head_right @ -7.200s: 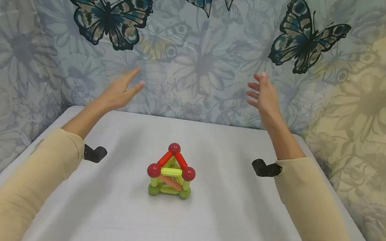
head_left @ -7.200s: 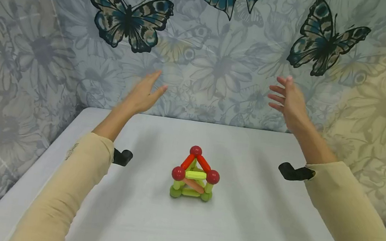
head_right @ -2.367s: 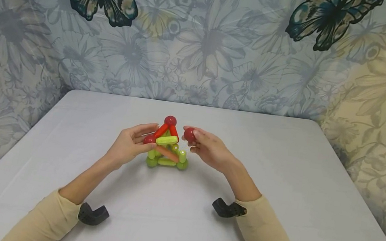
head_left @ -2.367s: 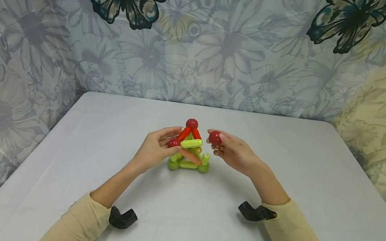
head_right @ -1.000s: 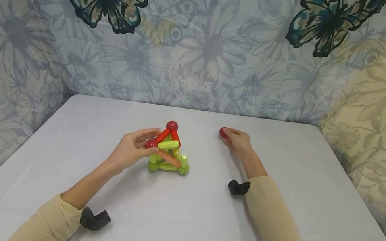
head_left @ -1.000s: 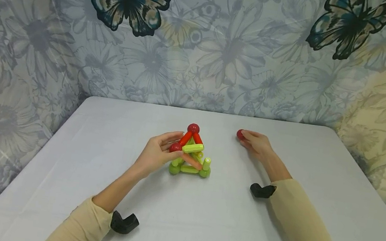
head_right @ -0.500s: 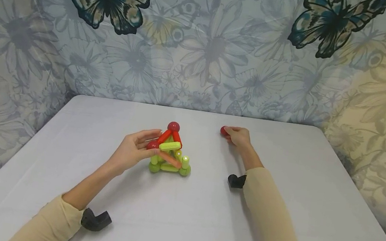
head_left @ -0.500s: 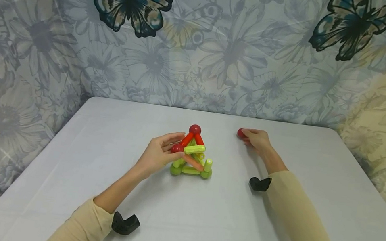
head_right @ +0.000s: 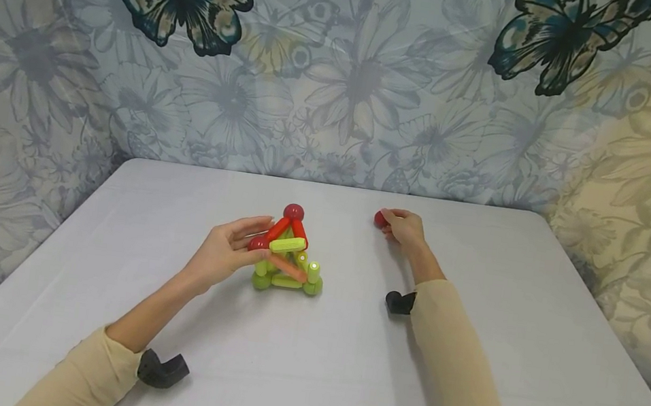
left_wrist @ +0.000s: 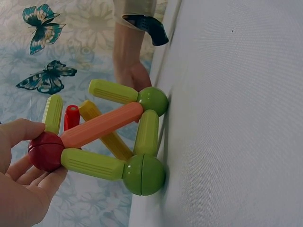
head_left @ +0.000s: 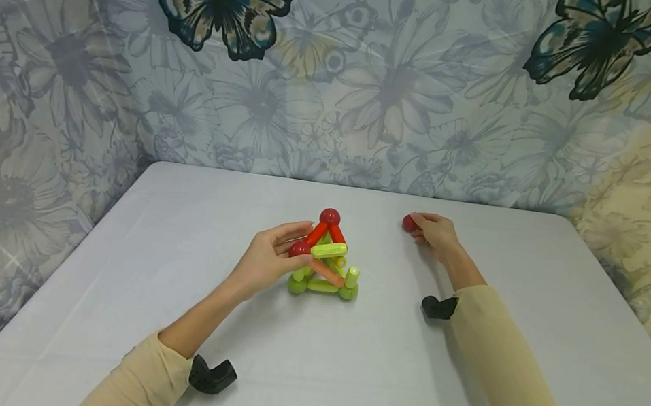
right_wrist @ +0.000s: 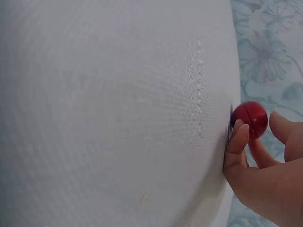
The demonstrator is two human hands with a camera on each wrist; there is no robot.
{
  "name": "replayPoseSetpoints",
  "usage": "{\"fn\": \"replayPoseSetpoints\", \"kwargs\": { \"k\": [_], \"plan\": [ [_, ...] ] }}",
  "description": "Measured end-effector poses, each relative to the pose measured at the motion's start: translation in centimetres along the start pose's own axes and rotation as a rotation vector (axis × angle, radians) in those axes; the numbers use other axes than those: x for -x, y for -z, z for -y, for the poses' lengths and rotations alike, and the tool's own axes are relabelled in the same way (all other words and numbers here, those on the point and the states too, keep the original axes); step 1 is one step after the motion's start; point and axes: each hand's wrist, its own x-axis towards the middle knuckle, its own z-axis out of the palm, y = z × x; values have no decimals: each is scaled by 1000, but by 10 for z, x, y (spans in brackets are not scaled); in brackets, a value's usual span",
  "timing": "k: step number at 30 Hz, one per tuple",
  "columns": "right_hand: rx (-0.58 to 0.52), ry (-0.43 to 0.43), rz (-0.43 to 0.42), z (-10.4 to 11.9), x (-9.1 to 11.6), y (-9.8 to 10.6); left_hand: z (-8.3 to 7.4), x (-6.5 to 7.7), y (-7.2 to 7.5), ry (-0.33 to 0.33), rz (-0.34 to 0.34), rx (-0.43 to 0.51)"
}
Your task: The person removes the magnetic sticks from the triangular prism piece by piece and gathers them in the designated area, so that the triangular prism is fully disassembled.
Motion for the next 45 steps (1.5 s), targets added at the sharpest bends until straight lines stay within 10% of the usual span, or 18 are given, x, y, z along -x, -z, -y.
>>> {"fn": "replayPoseSetpoints", "kwargs": {
  "k": [20,31,45],
  "plan": [
    [-51,-19,11,0,3,7,2,-1,2,3,-2,-7],
    [-335,-78,-61,12,22,20,0,-1,1,6,3,-11],
    [-698,-78,254,9,55,21,0,-1,1,3,9,9]
  ]
}}
